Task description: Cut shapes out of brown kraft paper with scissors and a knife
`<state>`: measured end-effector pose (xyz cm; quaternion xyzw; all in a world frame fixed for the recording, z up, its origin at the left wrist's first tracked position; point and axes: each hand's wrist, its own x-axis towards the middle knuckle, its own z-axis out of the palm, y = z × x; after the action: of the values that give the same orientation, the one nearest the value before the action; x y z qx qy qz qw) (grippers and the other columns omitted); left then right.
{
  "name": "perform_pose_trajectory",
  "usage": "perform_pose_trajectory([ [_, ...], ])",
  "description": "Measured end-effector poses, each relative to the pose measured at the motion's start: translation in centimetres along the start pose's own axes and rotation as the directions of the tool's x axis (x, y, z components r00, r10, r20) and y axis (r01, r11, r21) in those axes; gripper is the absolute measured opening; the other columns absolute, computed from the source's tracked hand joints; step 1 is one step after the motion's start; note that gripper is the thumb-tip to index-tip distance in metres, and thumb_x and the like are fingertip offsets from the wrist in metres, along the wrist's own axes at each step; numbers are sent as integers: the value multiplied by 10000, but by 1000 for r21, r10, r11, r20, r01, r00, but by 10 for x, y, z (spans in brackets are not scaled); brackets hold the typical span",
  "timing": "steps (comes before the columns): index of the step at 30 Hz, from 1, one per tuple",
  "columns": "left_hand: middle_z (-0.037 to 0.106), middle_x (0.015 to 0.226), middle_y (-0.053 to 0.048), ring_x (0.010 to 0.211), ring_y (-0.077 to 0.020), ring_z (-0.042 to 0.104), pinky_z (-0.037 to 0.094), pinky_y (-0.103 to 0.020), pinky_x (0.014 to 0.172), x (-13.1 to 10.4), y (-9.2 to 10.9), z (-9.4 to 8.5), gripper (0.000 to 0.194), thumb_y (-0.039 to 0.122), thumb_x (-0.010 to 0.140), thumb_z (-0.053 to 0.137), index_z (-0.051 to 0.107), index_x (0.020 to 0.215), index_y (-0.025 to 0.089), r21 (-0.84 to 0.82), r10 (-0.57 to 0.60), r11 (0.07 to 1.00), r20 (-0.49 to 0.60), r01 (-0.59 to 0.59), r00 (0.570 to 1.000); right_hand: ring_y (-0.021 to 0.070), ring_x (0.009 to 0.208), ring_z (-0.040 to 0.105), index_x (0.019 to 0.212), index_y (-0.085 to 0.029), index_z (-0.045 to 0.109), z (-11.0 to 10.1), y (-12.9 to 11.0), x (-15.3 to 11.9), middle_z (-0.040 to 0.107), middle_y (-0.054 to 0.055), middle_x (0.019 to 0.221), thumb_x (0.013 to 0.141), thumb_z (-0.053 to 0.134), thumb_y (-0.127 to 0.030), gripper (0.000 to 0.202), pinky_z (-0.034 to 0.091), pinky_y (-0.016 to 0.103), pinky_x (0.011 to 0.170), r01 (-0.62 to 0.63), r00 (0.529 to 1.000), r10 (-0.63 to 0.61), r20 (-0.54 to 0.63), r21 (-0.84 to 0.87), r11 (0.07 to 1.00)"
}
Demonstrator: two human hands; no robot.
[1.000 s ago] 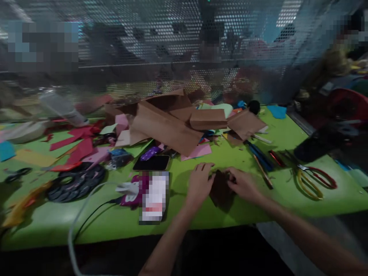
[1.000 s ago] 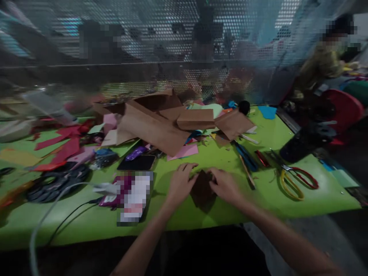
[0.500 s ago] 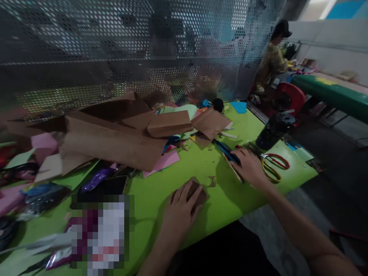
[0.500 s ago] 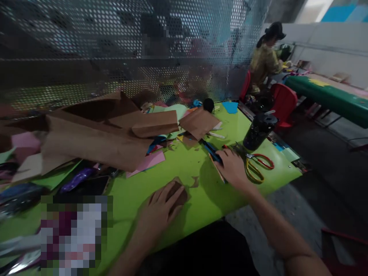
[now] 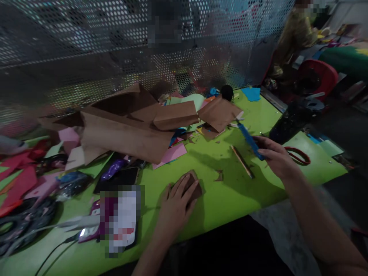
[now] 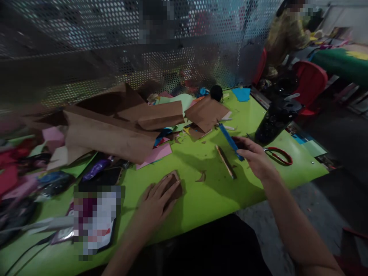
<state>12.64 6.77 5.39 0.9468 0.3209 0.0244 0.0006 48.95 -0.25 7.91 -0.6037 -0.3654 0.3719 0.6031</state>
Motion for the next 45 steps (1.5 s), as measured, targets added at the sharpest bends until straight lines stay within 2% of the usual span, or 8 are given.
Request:
perform_pose_trajectory([
  [4, 356, 1605, -62, 1438, -275, 378, 354, -557, 1119, -1, 0, -2, 513, 259, 986, 440, 426, 1496, 307, -28, -3, 1000, 19, 3, 1000, 204, 819, 651, 1170, -253, 664, 7, -5, -27, 710, 48, 1049, 683, 614, -252, 489, 520, 314, 701, -219, 960, 180, 217, 175, 960],
  [8, 381, 1589, -86, 1425, -291, 393, 326, -566, 1129, -3, 0, 3, 481, 285, 996, 436, 466, 1475, 312, -36, -7, 999, 8, 7, 1000, 248, 925, 651, 1173, -233, 618, 21, 0, -42, 690, 68, 1122, 646, 541, -269, 534, 532, 368, 789, -303, 904, 260, 341, 79, 950],
  [12, 328, 1617, -76, 1453, -284, 353, 287, -551, 1155, -6, 0, 5, 487, 309, 1017, 404, 421, 1504, 327, -33, 4, 999, 17, -4, 1000, 276, 1055, 631, 1274, -224, 574, 29, -1, -49, 672, 73, 1181, 768, 634, -379, 533, 523, 391, 889, -86, 850, 220, 478, -287, 954],
  [19, 224, 1655, -65, 1493, -283, 275, 245, -564, 1168, -7, 0, 4, 543, 381, 1027, 387, 287, 1559, 333, 24, 34, 999, 45, -35, 998, 279, 1114, 631, 1252, -264, 644, 34, -9, -58, 683, 69, 1236, 884, 622, -329, 374, 492, 405, 949, 320, 794, 125, 595, -583, 747],
  [31, 218, 1653, -105, 1490, -321, 270, 260, -606, 1148, -8, 1, 4, 570, 441, 1018, 398, 286, 1563, 318, 16, 45, 999, 49, -46, 998, 292, 1227, 575, 1430, -303, 508, 37, -21, -62, 595, 83, 1384, 986, 480, -418, 460, 475, 452, 1016, 197, 776, 232, 586, -574, 795],
  [34, 209, 1659, -76, 1483, -327, 286, 248, -602, 1159, -7, 1, 2, 583, 458, 1000, 445, 289, 1555, 370, -19, 40, 999, 50, -39, 998, 294, 1218, 589, 1390, -305, 555, 37, -20, -61, 615, 66, 1372, 951, 546, -410, 452, 491, 435, 1004, 177, 734, 252, 631, -536, 825],
  [40, 195, 1663, -70, 1480, -331, 288, 250, -595, 1163, -7, 1, 1, 607, 464, 989, 472, 273, 1558, 391, -17, 38, 999, 64, -37, 997, 270, 1146, 646, 1377, -311, 586, 42, -16, -60, 665, 40, 1326, 989, 451, -358, 413, 495, 416, 993, 200, 745, 270, 610, -591, 781],
  [45, 183, 1665, -79, 1486, -332, 274, 282, -612, 1134, -7, 0, 1, 596, 456, 996, 449, 264, 1560, 391, -6, 47, 999, 69, -46, 997, 294, 1108, 663, 1373, -362, 588, 44, -13, -59, 677, 22, 1309, 857, 685, -407, 527, 516, 404, 937, 242, 725, 291, 624, -627, 741],
])
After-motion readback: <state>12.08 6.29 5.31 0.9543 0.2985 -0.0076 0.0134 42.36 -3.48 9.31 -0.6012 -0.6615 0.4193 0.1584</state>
